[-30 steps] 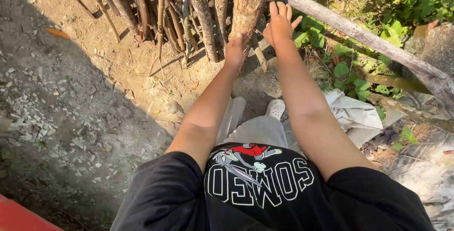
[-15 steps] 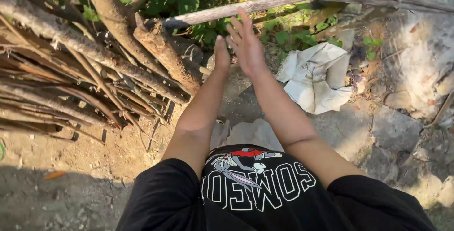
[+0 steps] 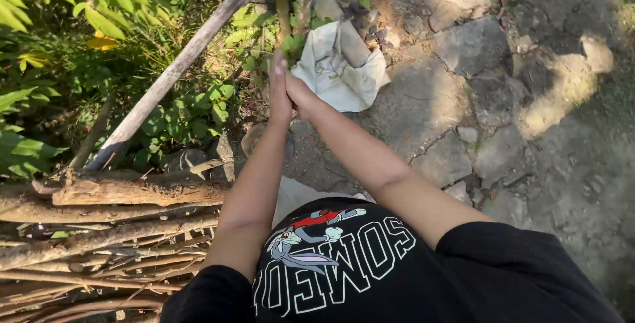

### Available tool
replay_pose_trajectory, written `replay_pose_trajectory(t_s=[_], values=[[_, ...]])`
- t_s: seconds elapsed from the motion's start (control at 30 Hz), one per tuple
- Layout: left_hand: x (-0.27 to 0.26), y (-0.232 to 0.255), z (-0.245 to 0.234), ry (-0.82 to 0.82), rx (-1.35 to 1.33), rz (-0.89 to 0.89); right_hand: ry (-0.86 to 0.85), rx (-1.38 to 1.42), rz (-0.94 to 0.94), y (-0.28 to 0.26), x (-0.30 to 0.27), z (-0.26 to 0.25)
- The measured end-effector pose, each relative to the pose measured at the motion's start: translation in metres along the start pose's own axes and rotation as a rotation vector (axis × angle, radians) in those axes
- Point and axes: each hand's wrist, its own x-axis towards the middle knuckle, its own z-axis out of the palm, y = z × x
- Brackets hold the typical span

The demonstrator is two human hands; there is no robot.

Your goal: Moving and organizing wooden branches and sticks to construct or reinforce a fence.

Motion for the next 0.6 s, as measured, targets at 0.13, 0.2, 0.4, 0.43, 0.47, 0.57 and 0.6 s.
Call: replay_pose_trajectory(t_s=[0.13, 0.2, 0.4, 0.43, 0.47, 0.57, 0.6], values=[[-0.016, -0.079, 0.071, -0.061, 0.043, 0.080, -0.015, 0.308, -0.561, -0.116, -0.146, -0.076], [-0.017, -0.098, 0.107, 0.030, -0.107, -0.325, 0.082, 0.185, -0.757, -0.114, -0.175, -0.112], [-0.033, -0.066, 0.208, -0.148, -0.843, -0.520, 0.387, -0.632, -0.382, 0.025, -0.191, -0.223], [-0.023, -0.059, 0.228, -0.043, -0.693, -0.563, 0.456, -0.511, -0.016, 0.049, -0.186, -0.246], [-0.024, -0.061, 0.239, -0.056, -0.691, -0.565, 0.469, -0.507, -0.016, 0.074, -0.196, -0.259], [-0.021, -0.069, 0.277, -0.278, -0.647, -0.447, 0.631, -0.483, 0.066, 0.118, -0.215, -0.299], [-0.029, -0.079, 0.286, -0.290, -0.447, -0.431, 0.599, -0.306, 0.039, 0.121, -0.220, -0.310]])
